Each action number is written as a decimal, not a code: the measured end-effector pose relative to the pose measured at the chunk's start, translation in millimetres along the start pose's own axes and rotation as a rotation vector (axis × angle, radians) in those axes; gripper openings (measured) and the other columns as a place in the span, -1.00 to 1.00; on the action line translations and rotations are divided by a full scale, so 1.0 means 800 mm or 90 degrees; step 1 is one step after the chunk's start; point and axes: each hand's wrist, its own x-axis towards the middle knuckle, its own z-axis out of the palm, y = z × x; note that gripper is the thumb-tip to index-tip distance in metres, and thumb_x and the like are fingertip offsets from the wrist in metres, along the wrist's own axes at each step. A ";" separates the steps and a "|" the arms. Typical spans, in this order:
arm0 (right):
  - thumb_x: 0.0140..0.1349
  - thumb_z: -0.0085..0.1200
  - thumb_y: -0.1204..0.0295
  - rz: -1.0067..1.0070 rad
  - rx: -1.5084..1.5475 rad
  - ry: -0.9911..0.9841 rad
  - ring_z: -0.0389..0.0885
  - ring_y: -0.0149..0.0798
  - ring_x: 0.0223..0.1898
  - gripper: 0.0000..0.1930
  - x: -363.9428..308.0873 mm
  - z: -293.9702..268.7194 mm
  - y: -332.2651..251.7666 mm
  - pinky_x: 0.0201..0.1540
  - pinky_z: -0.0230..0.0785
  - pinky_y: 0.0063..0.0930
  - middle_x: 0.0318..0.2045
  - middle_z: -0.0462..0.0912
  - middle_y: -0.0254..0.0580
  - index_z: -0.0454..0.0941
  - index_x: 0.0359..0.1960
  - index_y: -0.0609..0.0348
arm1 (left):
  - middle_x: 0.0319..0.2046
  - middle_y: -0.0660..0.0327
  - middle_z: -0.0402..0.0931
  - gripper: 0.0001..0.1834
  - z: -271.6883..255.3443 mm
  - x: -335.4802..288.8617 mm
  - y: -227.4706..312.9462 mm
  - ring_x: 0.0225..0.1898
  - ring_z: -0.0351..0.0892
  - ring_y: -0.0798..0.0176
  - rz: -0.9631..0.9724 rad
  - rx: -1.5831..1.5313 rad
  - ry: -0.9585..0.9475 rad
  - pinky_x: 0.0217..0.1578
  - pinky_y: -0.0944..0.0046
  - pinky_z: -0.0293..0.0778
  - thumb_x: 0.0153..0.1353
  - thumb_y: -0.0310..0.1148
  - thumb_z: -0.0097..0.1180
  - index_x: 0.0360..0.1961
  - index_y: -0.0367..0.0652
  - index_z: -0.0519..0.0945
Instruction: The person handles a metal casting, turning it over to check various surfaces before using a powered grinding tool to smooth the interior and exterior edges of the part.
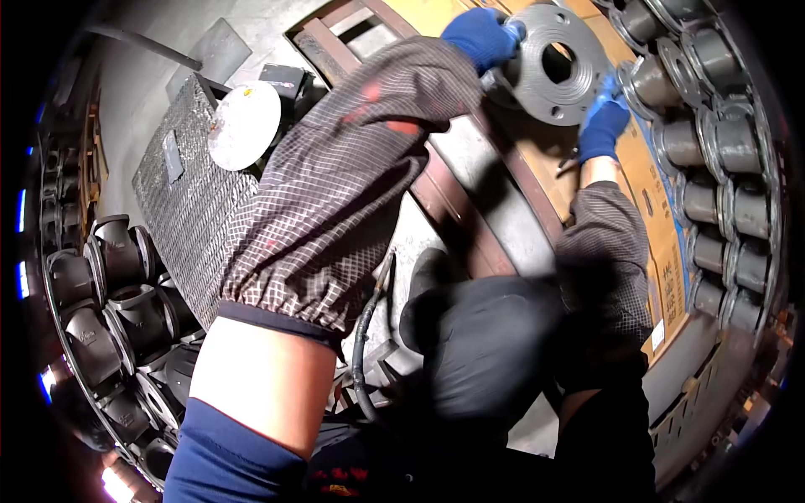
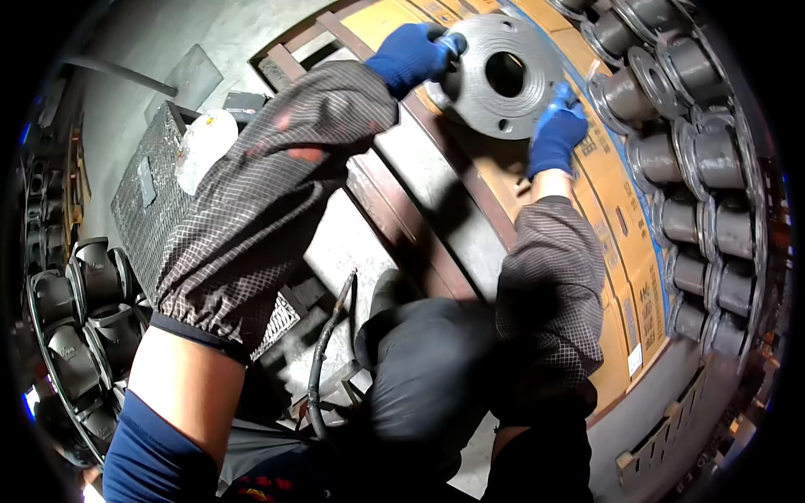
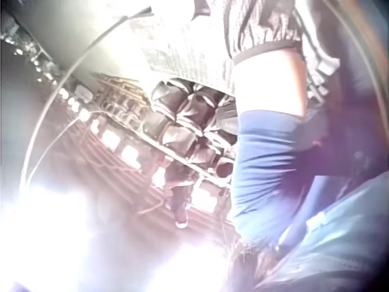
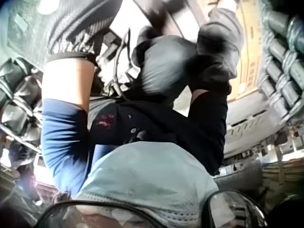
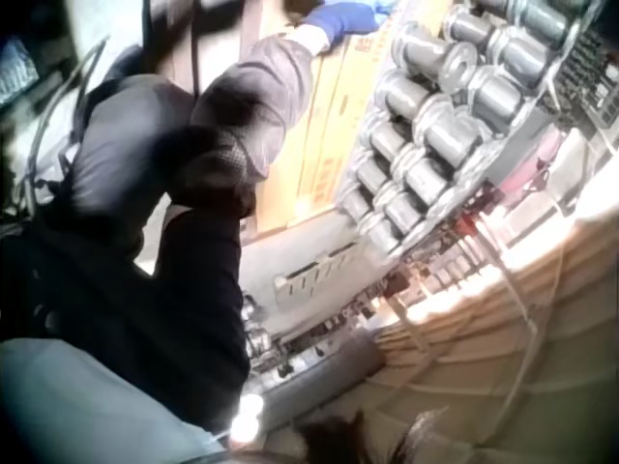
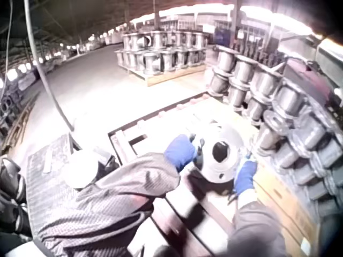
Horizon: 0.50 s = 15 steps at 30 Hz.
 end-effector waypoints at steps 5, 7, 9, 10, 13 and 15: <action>0.29 -0.26 -0.10 -0.060 -0.368 -0.168 0.56 0.11 -0.16 -0.34 0.112 0.027 0.027 -0.10 0.38 -0.17 -0.26 0.62 0.19 0.59 -0.24 0.37 | -0.27 -0.01 0.60 -0.62 -0.009 -0.085 -0.009 -0.23 0.60 0.01 0.067 0.063 0.074 -0.14 0.15 0.49 0.16 -0.13 0.05 -0.09 -0.13 0.59; 0.31 -0.25 -0.07 0.032 -0.186 -0.299 0.56 -0.08 -0.16 -0.36 0.123 0.068 0.012 -0.07 0.37 -0.24 -0.20 0.62 0.06 0.55 -0.11 0.38 | -0.30 0.01 0.61 -0.69 -0.043 -0.162 -0.047 -0.28 0.61 0.03 0.127 0.064 0.145 -0.23 0.16 0.52 0.15 -0.23 0.07 -0.13 -0.12 0.61; 0.30 -0.25 -0.09 0.118 -0.065 -0.386 0.52 -0.06 -0.10 -0.36 0.105 0.070 0.037 -0.03 0.34 -0.23 -0.13 0.56 0.05 0.50 -0.05 0.34 | -0.49 0.05 0.59 -0.75 -0.075 -0.265 -0.064 -0.50 0.59 0.05 0.153 0.068 0.204 -0.43 0.19 0.52 0.08 -0.34 0.12 -0.20 -0.11 0.64; 0.30 -0.26 -0.09 0.164 -0.042 -0.396 0.49 -0.05 -0.08 -0.36 0.113 0.040 0.066 0.00 0.32 -0.23 -0.09 0.54 0.04 0.48 -0.02 0.33 | -0.59 0.05 0.55 -0.73 -0.097 -0.303 -0.050 -0.56 0.56 0.01 0.129 0.163 0.130 -0.47 0.16 0.50 0.04 -0.39 0.13 -0.18 -0.12 0.63; 0.30 -0.26 -0.11 0.324 0.047 -0.398 0.43 -0.02 0.01 -0.35 0.075 0.008 0.108 0.06 0.27 -0.22 0.02 0.45 0.02 0.40 0.06 0.27 | -0.62 0.03 0.50 -0.72 -0.145 -0.409 -0.039 -0.54 0.54 -0.04 0.041 0.179 0.118 -0.47 0.11 0.48 0.04 -0.36 0.13 -0.18 -0.11 0.62; 0.29 -0.26 -0.12 0.417 0.082 -0.391 0.39 0.00 0.06 -0.34 0.031 -0.004 0.109 0.10 0.24 -0.21 0.09 0.39 0.01 0.36 0.12 0.24 | -0.61 0.03 0.51 -0.73 -0.180 -0.484 -0.044 -0.54 0.54 -0.04 -0.028 0.179 0.116 -0.48 0.11 0.47 0.07 -0.33 0.12 -0.17 -0.09 0.62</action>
